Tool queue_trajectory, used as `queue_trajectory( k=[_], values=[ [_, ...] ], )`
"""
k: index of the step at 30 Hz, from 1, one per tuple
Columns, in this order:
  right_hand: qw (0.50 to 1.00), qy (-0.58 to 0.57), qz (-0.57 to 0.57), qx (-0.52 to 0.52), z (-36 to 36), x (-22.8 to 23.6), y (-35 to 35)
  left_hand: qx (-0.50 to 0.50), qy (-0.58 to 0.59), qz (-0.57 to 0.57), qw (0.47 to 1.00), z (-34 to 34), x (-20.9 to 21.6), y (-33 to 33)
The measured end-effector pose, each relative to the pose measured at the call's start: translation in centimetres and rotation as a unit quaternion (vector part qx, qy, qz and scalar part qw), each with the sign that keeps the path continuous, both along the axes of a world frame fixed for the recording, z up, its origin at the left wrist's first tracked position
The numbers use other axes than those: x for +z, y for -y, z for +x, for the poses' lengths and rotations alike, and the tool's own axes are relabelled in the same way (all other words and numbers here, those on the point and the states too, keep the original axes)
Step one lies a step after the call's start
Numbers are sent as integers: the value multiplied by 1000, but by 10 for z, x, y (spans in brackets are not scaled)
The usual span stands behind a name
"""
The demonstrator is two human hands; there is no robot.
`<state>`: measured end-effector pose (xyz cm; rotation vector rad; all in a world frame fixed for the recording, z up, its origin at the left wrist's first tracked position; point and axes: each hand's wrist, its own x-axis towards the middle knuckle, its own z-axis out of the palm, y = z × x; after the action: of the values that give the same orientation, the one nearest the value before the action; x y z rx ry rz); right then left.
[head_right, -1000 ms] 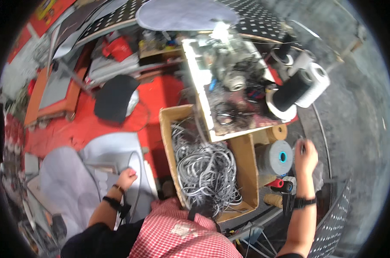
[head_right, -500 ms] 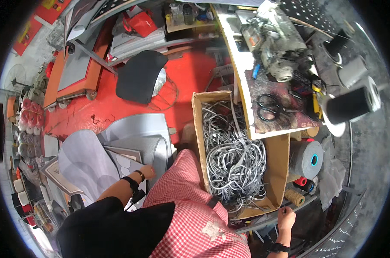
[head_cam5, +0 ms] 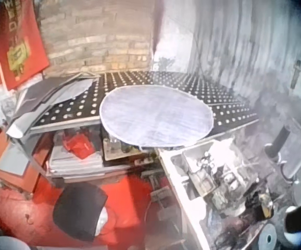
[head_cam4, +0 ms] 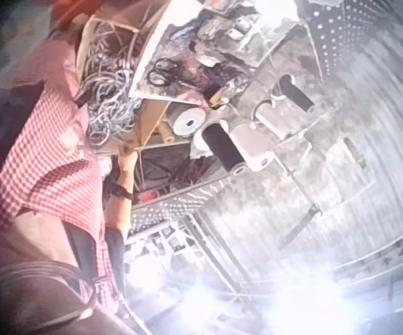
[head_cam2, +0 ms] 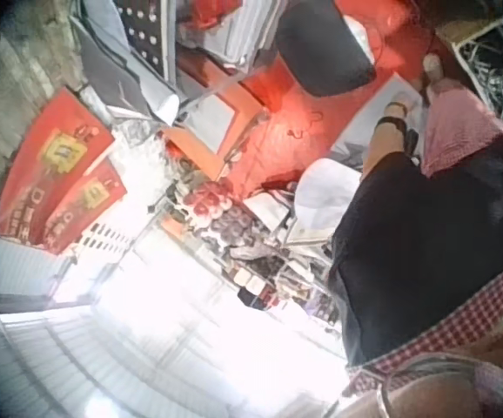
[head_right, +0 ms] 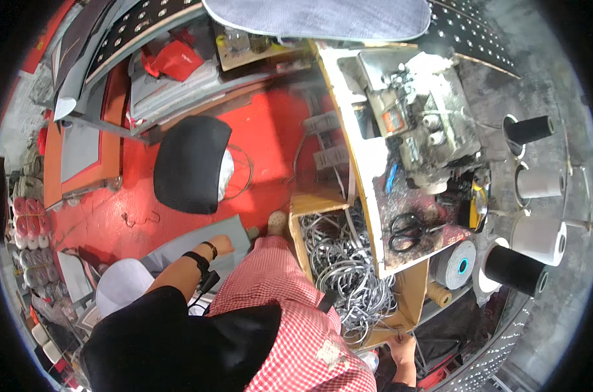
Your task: The recorder uses a sewing machine and hand tools to finish the edges of large floor mats in a workshop.
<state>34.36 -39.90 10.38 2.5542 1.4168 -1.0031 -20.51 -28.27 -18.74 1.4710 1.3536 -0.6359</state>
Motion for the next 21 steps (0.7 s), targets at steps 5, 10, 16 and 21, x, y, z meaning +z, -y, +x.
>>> queue_trajectory(
  k=[5, 10, 16, 21],
  values=[
    [1000, -7, -10, 22, -24, -12, -46, -31, 59, 130, 989, -13, 22, -50],
    [991, -117, 34, 52, -102, -43, -132, -90, 109, 216, 966, -61, 42, -103],
    [980, -180, -1, 82, -168, -10, -305, 0, 17, 37, 999, -66, 50, -251],
    [944, -318, 37, -83, -220, -52, -364, 168, 97, -36, 980, -53, 21, -437]
  ],
)
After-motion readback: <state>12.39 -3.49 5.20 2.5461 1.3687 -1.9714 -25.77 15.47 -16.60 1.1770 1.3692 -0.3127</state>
